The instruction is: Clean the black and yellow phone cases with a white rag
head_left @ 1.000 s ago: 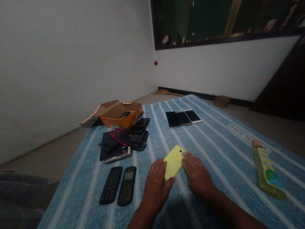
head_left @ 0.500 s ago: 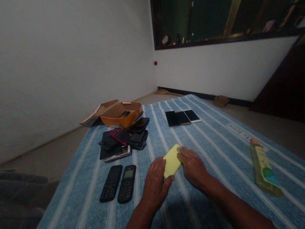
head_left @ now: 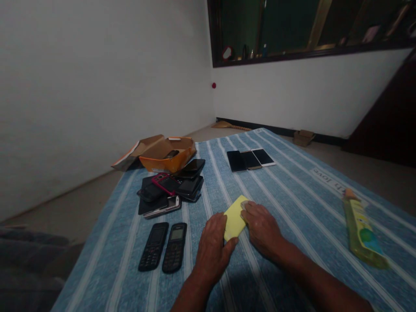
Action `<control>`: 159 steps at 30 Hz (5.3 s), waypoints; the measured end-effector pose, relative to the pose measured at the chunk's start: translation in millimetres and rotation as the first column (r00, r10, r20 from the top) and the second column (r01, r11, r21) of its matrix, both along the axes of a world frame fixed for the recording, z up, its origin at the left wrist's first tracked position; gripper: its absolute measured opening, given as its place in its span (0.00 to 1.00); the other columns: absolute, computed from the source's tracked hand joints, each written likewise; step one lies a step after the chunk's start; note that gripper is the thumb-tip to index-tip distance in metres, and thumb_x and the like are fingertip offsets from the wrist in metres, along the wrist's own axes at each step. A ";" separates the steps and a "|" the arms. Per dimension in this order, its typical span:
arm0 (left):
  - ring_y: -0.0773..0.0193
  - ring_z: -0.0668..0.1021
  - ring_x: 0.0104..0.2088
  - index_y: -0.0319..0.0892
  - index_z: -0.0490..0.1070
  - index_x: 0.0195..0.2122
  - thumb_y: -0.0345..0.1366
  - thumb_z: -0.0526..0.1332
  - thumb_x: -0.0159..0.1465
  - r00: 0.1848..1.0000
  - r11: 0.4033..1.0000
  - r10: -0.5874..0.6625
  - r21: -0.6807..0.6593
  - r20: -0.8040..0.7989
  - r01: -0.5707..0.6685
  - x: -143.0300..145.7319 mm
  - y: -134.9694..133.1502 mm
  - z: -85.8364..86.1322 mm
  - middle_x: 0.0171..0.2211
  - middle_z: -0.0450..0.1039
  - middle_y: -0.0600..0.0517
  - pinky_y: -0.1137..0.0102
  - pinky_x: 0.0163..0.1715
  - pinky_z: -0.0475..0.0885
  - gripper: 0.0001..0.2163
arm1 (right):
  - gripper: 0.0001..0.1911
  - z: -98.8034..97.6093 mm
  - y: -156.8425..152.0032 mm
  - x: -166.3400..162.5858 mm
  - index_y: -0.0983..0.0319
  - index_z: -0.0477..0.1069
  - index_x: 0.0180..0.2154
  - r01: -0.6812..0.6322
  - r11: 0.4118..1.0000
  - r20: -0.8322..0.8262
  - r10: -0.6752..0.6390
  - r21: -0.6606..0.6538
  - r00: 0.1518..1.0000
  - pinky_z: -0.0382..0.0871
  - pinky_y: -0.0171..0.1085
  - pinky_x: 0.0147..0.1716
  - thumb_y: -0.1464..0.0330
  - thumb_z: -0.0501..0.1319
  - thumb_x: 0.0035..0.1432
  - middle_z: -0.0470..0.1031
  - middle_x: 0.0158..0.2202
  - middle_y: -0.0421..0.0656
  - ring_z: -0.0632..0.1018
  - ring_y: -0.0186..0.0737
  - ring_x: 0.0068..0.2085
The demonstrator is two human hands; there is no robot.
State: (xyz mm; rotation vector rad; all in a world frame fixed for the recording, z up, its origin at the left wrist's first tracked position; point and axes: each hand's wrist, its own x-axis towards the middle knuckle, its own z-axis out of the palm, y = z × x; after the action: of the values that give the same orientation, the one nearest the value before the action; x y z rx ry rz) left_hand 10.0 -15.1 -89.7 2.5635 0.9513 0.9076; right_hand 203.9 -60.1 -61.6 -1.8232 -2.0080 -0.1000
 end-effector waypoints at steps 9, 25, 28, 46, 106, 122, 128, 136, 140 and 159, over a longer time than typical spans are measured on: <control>0.44 0.69 0.59 0.40 0.59 0.60 0.41 0.60 0.64 1.000 1.000 -0.006 -0.015 -0.007 0.006 -0.3 -0.8 3.4 0.58 0.67 0.37 0.44 0.55 0.68 0.24 | 0.17 0.9 0.9 0.3 0.65 0.75 0.44 0.020 0.999 0.004 -0.020 -0.030 1.000 0.60 0.45 0.57 0.79 0.50 0.61 0.73 0.55 0.51 0.69 0.49 0.58; 0.44 0.70 0.58 0.40 0.61 0.59 0.41 0.60 0.63 1.000 1.000 0.016 -0.007 0.012 -0.016 1.2 -0.6 0.6 0.57 0.68 0.37 0.45 0.54 0.69 0.24 | 0.18 2.3 4.0 1.2 0.65 0.75 0.46 0.036 0.998 -0.002 -0.036 -0.049 0.999 0.59 0.48 0.57 0.80 0.53 0.59 0.71 0.57 0.51 0.67 0.51 0.61; 0.44 0.70 0.58 0.41 0.61 0.59 0.40 0.60 0.63 1.000 1.000 0.021 0.000 0.022 -0.021 1.3 -0.4 -0.8 0.58 0.68 0.38 0.44 0.55 0.68 0.24 | 0.18 3.2 4.7 2.0 0.65 0.75 0.46 0.044 0.997 0.011 -0.043 -0.064 0.999 0.59 0.48 0.57 0.80 0.52 0.59 0.71 0.57 0.51 0.67 0.52 0.60; 0.44 0.70 0.59 0.40 0.62 0.58 0.41 0.60 0.64 1.000 0.999 0.018 0.035 0.010 -0.019 -1.3 2.6 -5.2 0.57 0.68 0.37 0.45 0.54 0.70 0.23 | 0.16 7.8 24.8 -2.5 0.65 0.74 0.47 0.007 0.996 0.022 -0.004 -0.093 1.000 0.56 0.46 0.58 0.77 0.52 0.62 0.71 0.56 0.53 0.65 0.48 0.61; 0.45 0.71 0.56 0.39 0.64 0.56 0.41 0.59 0.64 1.000 0.998 0.007 0.067 0.003 -0.008 1.1 2.1 1.9 0.55 0.69 0.37 0.46 0.52 0.71 0.21 | 0.14 22.1 24.2 -10.0 0.65 0.74 0.43 0.086 0.981 0.025 -0.082 -0.177 0.996 0.57 0.41 0.54 0.78 0.52 0.61 0.73 0.52 0.53 0.69 0.46 0.55; 0.45 0.71 0.57 0.40 0.64 0.55 0.40 0.60 0.63 1.000 1.000 0.009 -0.005 -0.011 -0.010 2.0 0.0 7.8 0.56 0.69 0.39 0.46 0.54 0.70 0.20 | 0.13 18.4 20.8 -12.2 0.65 0.75 0.41 0.061 0.984 0.038 -0.056 -0.165 0.998 0.57 0.42 0.55 0.76 0.52 0.62 0.72 0.52 0.53 0.69 0.47 0.54; 0.45 0.70 0.57 0.42 0.64 0.56 0.40 0.60 0.63 1.000 1.000 0.013 -0.011 -0.006 -0.013 2.1 -0.3 7.8 0.56 0.68 0.39 0.45 0.54 0.70 0.20 | 0.15 21.0 26.7 -10.7 0.66 0.74 0.45 0.083 0.980 0.024 -0.080 -0.181 0.997 0.55 0.42 0.57 0.78 0.53 0.59 0.72 0.53 0.53 0.67 0.47 0.57; 0.45 0.70 0.58 0.41 0.65 0.56 0.40 0.60 0.63 1.000 1.000 0.022 0.018 0.011 -0.022 0.3 0.5 1.9 0.56 0.69 0.39 0.46 0.54 0.70 0.21 | 0.14 23.5 2.6 -17.3 0.67 0.75 0.43 0.025 0.980 0.024 -0.021 -0.199 0.999 0.58 0.44 0.56 0.75 0.53 0.61 0.71 0.55 0.56 0.68 0.49 0.57; 0.46 0.71 0.57 0.41 0.64 0.56 0.40 0.60 0.63 1.000 1.000 0.018 0.023 0.019 -0.018 0.6 -0.3 2.2 0.56 0.69 0.39 0.46 0.54 0.70 0.21 | 0.15 24.3 -3.8 -19.3 0.68 0.74 0.46 0.029 0.976 0.000 -0.030 -0.214 1.000 0.56 0.43 0.58 0.75 0.54 0.60 0.70 0.57 0.55 0.67 0.49 0.59; 0.45 0.71 0.57 0.42 0.66 0.55 0.42 0.61 0.62 0.999 0.999 0.034 0.003 0.011 -0.034 1.9 0.6 3.9 0.56 0.70 0.39 0.46 0.54 0.70 0.20 | 0.19 18.1 1.1 -11.5 0.68 0.74 0.49 0.099 0.972 0.003 -0.100 -0.214 0.995 0.59 0.44 0.58 0.79 0.51 0.61 0.68 0.58 0.55 0.67 0.49 0.60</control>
State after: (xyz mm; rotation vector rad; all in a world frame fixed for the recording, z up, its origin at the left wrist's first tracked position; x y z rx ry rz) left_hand 11.9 -14.5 -85.8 2.5496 0.9934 0.9324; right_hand 192.5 -59.1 -43.5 -2.0532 -1.9868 0.0987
